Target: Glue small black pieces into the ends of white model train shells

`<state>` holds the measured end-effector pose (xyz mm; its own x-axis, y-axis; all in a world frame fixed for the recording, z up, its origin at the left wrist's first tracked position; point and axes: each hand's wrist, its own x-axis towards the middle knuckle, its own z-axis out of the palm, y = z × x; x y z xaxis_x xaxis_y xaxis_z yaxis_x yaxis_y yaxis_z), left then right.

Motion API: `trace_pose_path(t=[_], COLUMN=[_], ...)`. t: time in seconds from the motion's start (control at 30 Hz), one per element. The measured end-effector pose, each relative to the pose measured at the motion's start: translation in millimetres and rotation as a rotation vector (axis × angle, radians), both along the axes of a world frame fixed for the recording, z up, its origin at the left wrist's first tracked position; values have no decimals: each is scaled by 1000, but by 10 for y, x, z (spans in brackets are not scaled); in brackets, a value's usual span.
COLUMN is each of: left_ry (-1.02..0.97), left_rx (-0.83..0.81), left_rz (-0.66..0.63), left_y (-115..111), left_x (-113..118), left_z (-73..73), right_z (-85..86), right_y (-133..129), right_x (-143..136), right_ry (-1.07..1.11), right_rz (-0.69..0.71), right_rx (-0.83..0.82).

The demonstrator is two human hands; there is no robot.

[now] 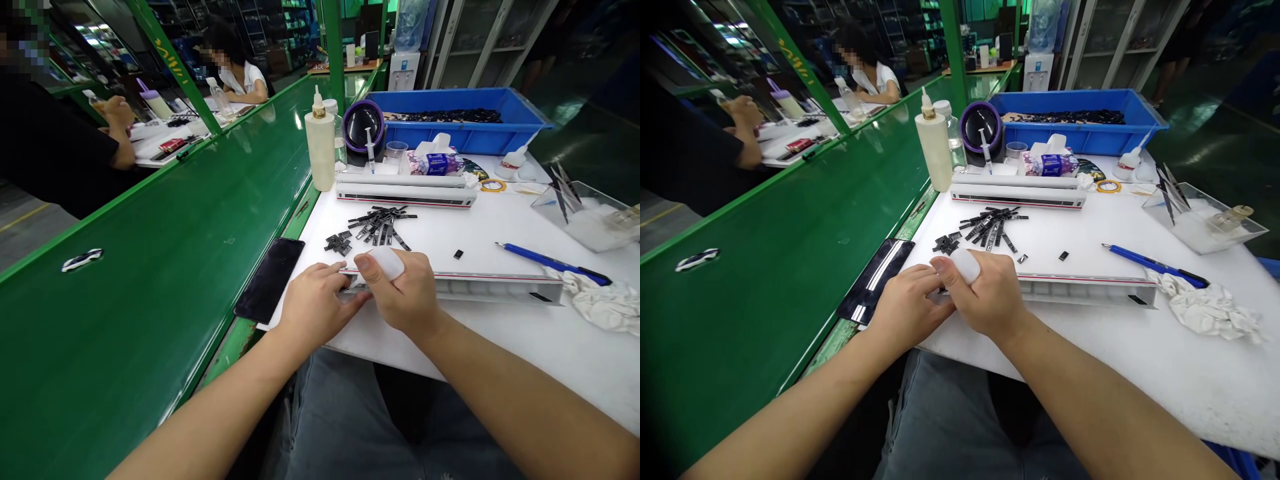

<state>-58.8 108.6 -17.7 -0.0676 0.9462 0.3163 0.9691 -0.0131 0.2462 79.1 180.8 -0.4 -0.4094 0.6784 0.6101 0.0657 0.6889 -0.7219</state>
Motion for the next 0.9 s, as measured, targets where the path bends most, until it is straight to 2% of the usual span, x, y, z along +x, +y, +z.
trace_pose_path(t=[0.9], left_ry=[21], left_rx=[35], left_rz=[-4], left_y=[4], left_x=[10], left_z=[-7], right_z=[8], right_y=[31], right_x=[17], right_ry=[34], right_rz=[-13], right_rx=[35])
